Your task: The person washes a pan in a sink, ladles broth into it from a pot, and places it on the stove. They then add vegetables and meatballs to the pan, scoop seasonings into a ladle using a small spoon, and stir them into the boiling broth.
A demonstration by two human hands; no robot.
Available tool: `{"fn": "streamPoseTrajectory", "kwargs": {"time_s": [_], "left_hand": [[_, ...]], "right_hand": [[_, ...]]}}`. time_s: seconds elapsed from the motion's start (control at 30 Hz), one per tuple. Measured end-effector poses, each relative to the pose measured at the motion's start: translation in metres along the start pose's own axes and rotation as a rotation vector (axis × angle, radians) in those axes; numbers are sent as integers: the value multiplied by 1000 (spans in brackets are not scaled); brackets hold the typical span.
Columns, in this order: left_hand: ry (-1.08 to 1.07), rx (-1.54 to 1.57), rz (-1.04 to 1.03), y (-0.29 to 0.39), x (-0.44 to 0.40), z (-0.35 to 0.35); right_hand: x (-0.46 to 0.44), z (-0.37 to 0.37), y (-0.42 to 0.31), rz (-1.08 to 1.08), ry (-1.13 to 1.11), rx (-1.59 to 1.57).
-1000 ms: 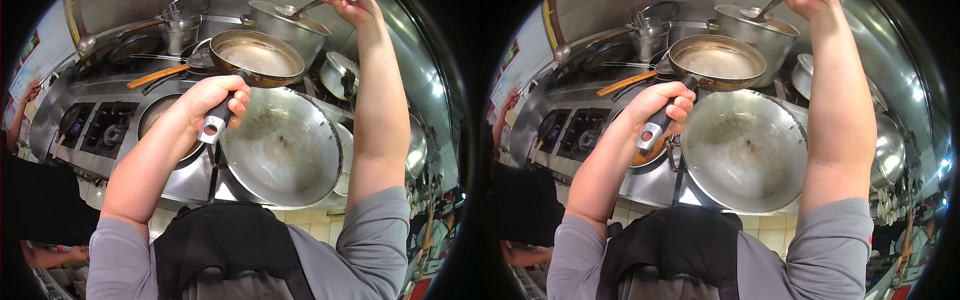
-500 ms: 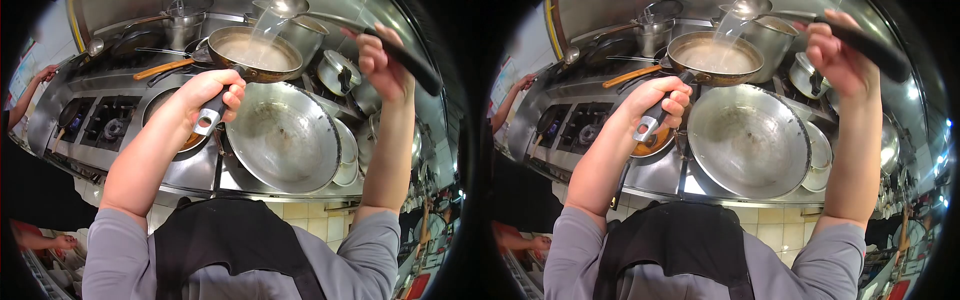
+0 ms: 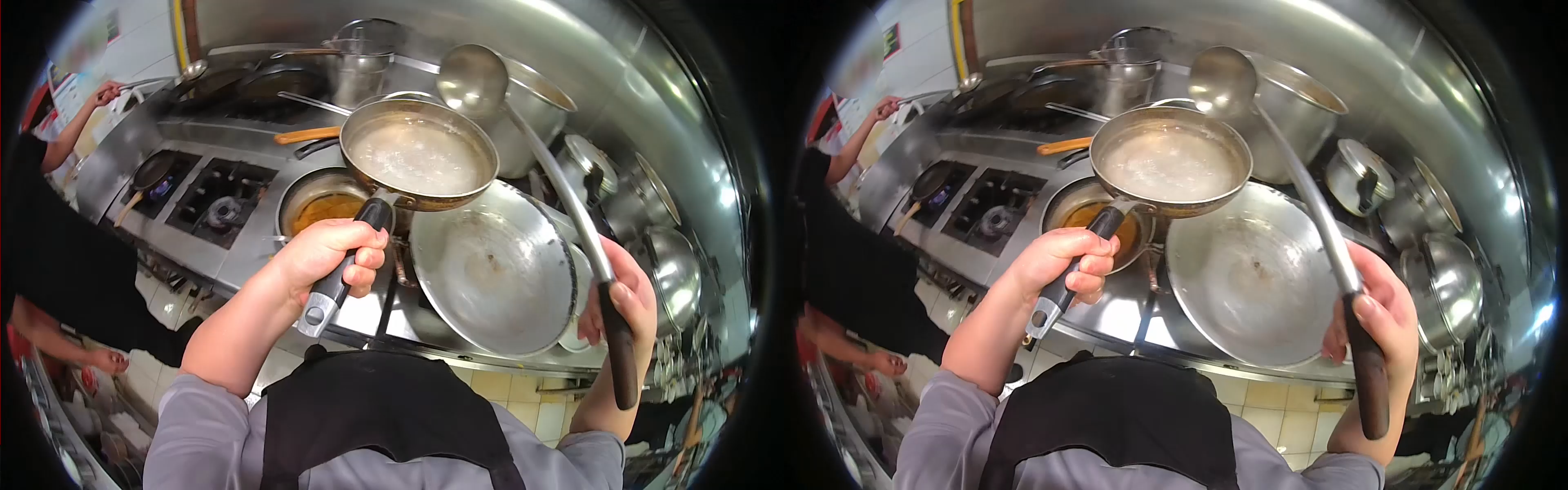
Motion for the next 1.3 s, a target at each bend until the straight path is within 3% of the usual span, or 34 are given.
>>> {"fn": "streamPoseTrajectory", "kwargs": {"time_s": [0.4, 0.63, 0.9, 1.3], "left_hand": [[299, 15, -137, 1, 79, 17], [438, 78, -279, -5, 108, 30], [606, 114, -335, -15, 147, 61], [756, 137, -323, -34, 192, 160]], "right_hand": [[-21, 54, 15, 196, 59, -139], [-46, 69, 24, 217, -15, -165], [-50, 64, 37, 199, -42, -223], [-23, 24, 40, 211, 117, -160]]}}
Point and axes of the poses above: each hand's wrist, its own x-axis away from the middle knuckle, its own z-axis out of the back of the hand, y = z × x, the point moved 7 cm from there along -x, towards the middle knuckle, and after that the axes turned 15 degrees about -x, right-handed, at the moved point
